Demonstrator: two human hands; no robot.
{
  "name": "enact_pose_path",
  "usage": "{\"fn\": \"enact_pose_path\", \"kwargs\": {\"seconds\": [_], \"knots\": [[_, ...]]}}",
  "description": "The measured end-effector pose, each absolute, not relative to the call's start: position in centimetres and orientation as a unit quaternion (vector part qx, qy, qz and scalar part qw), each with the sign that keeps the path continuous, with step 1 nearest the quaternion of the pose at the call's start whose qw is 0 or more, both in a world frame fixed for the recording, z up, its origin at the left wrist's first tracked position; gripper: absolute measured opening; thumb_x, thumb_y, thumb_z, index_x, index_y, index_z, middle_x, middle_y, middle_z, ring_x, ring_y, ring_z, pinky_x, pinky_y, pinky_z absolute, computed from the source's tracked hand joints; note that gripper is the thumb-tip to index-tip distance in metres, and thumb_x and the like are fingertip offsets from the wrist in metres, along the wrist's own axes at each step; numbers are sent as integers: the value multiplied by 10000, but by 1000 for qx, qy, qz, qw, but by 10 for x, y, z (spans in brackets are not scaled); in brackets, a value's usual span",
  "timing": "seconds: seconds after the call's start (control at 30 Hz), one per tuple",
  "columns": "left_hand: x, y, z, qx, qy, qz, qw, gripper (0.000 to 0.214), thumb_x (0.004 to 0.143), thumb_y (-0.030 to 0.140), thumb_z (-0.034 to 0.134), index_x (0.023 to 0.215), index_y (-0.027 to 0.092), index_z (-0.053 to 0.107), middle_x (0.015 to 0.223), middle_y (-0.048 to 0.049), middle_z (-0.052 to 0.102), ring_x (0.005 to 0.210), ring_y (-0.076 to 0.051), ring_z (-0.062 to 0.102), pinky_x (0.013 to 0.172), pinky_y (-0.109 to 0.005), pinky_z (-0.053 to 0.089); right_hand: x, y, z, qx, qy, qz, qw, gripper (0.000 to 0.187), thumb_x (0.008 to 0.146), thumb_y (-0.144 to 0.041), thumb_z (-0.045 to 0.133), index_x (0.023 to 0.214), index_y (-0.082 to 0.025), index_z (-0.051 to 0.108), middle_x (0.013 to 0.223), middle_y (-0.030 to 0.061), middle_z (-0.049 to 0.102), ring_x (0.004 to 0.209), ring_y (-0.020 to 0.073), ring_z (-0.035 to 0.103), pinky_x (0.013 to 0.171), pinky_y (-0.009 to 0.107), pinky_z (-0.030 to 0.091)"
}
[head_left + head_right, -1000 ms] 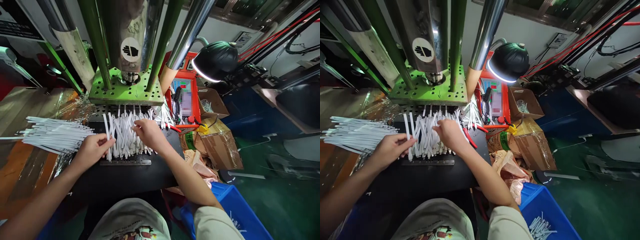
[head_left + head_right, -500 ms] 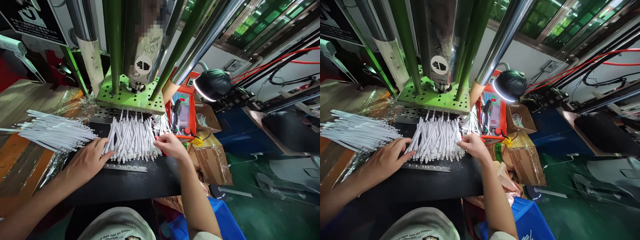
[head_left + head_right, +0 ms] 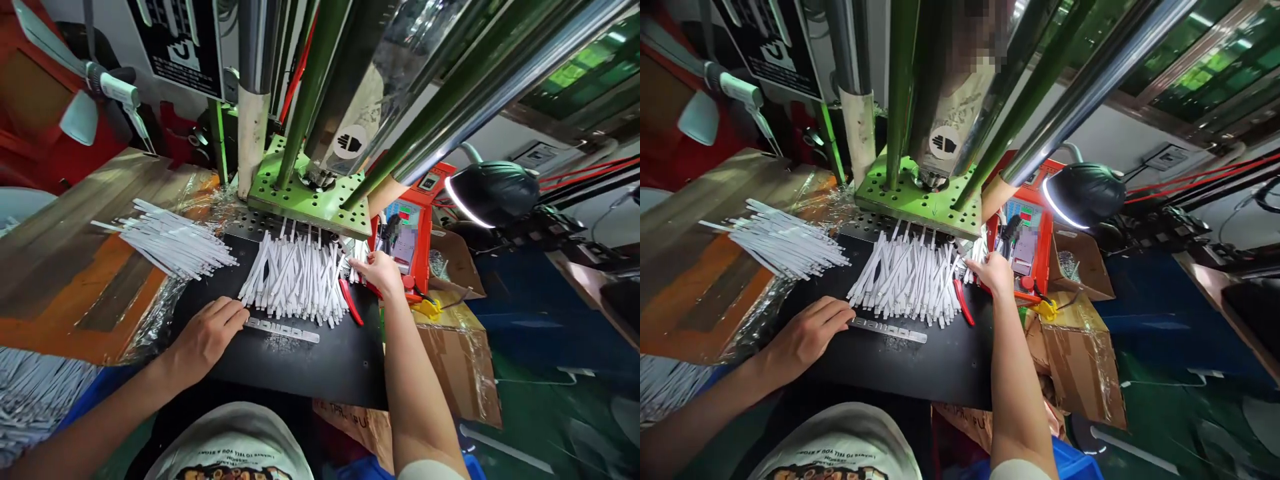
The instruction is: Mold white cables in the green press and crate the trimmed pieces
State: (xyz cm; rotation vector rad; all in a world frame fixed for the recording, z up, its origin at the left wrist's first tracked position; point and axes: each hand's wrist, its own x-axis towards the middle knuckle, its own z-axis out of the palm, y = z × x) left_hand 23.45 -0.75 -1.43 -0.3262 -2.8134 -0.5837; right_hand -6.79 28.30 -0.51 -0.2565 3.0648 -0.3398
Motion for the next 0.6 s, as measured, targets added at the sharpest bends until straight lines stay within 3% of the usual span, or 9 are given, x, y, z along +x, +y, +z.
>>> {"fn": "enact_pose_path", "kwargs": {"seconds": [0.2,0.33,0.47,0.6], "knots": [[258,-16,-8,-100,-968,-201,111,235,941,7,442,997,164,608,938,-53,613,872,-186,558,772,-304,467,-66,279,-3,-84,994,-70,14,281,828,-415,605,663,-187,616,683,109,617,615,209,551,592,336,314],[256,-45,2,-130,-962,-222,90,110,942,122,575,1023,174,628,955,-38,600,873,-169,560,802,-284,457,-59,281,-5,-89,994,-56,3,329,867,-453,591,936,-159,720,884,159,706,747,278,637,634,359,367],[235,-93,10,-92,-983,-78,140,147,947,102,537,1014,165,652,964,-62,610,913,-199,567,794,-312,438,-45,271,-2,-106,994,1,27,451,887,-513,573,1148,-161,680,1080,167,718,965,340,669,709,372,440],[220,-122,8,-111,-986,35,121,135,929,118,555,904,194,663,951,-56,635,926,-228,573,772,-339,412,-39,254,9,-74,996,32,38,478,881,-477,604,1188,-112,638,1135,189,699,1035,328,667,740,352,476]]}}
